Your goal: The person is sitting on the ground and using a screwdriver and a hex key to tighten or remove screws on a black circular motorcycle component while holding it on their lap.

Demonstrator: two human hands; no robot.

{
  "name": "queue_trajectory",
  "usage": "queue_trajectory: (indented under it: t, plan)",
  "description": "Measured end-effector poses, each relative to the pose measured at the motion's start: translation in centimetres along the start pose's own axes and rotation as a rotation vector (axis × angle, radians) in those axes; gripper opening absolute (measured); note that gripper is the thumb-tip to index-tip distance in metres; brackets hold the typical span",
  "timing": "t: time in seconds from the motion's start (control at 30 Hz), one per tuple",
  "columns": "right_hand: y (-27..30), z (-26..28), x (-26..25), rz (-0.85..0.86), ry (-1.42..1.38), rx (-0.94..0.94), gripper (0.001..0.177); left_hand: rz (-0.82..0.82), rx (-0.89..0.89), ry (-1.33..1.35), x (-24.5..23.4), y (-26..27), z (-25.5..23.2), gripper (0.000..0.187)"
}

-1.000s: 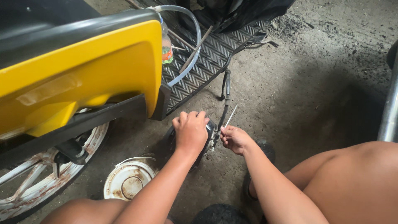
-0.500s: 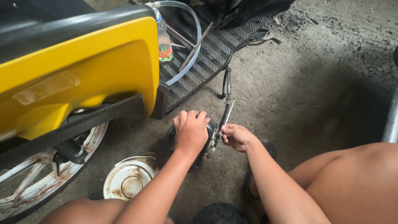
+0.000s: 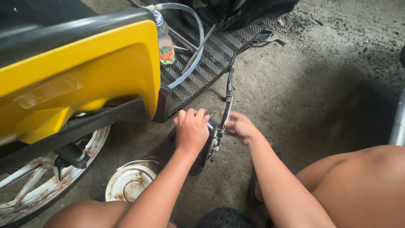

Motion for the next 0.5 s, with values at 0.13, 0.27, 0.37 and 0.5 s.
queue_trajectory:
  t: [0.13, 0.27, 0.37, 0.5]
  plan:
    - [-1.5, 2.6, 1.5, -0.078, -0.147, -0.092, 0.023, 0.006, 0.009, -0.011, 0.0, -0.1, 0.1, 0.015]
    - [-6.2, 2.0, 1.6, -0.266, -0.312, -0.154, 0.035, -0.001, 0.022, 0.018, 0.4, -0.3, 0.1, 0.015]
    - [-8.8, 1.0, 1.1, -0.341, -0.473, -0.113, 0.043, -0.003, 0.029, 0.027, 0.7, -0.2, -0.3, 0.016]
    - [-9.6, 1.1, 0.8, -0.306, -0.490, -0.067, 0.041, 0.033, 0.024, -0.012, 0.9, -0.3, -0.7, 0.016]
Point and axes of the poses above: each hand's wrist, its own y-axis away from the middle knuckle, its own x-axis out of the palm, z = x × y, the point moved 3 cm from there along -y, towards the middle knuckle, and after that the axes turned 15 degrees about -y, right-handed, at the moved point
